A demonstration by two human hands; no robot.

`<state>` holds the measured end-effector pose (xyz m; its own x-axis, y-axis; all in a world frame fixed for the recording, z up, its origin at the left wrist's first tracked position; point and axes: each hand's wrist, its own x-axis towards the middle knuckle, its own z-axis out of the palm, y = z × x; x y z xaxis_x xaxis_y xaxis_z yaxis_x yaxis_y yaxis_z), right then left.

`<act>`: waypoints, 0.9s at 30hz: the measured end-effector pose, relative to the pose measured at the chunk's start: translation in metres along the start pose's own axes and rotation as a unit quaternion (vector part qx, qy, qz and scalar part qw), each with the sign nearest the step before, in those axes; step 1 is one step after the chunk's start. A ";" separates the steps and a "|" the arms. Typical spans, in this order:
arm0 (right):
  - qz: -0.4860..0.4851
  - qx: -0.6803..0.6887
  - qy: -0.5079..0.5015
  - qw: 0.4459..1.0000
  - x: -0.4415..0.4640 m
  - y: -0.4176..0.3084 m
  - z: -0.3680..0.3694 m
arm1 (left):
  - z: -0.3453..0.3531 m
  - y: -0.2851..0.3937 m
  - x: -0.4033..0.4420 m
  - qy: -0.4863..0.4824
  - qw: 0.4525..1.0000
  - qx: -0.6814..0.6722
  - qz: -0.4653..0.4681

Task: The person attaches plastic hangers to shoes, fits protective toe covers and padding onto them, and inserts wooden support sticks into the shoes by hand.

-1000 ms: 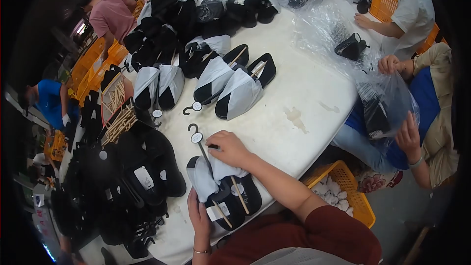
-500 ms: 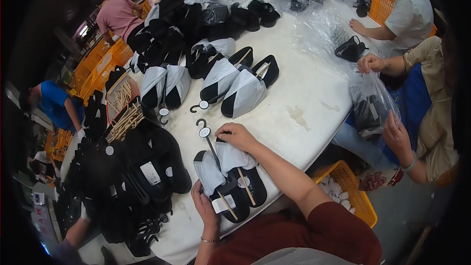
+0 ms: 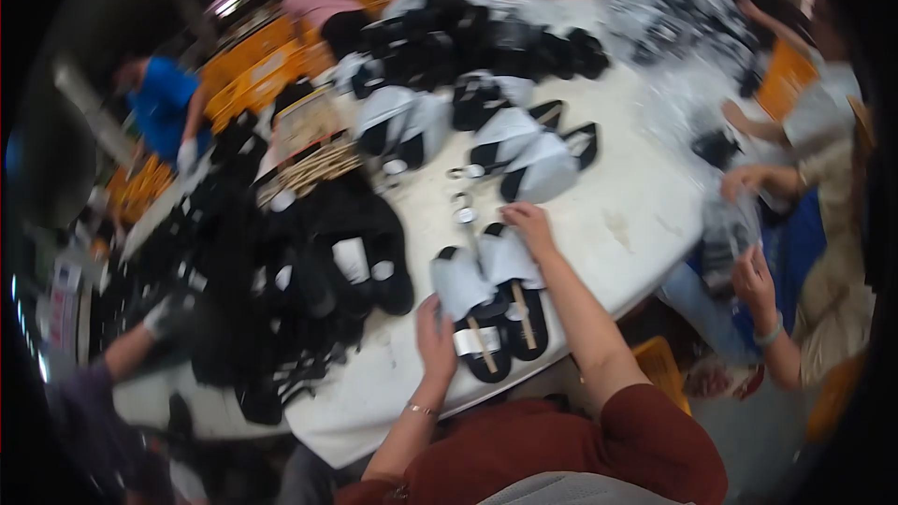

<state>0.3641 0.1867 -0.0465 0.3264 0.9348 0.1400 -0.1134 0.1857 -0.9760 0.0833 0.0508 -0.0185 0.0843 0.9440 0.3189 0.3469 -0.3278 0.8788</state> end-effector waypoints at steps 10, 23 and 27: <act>-0.098 -0.322 -0.057 0.940 0.014 -0.011 -0.016 | 0.015 -0.007 -0.016 0.071 0.997 0.016 0.025; -0.064 -0.295 -0.081 0.950 0.046 0.016 -0.049 | -0.019 0.014 -0.053 -0.083 0.989 -0.025 0.120; -0.167 -0.429 -0.078 0.884 0.045 0.021 -0.057 | -0.016 0.009 -0.050 -0.079 0.988 -0.045 0.122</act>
<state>0.4299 0.2155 -0.0699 0.0671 0.9142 0.3997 0.7409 0.2227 -0.6336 0.0668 -0.0002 -0.0209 0.3030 0.8284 0.4711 0.2138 -0.5408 0.8135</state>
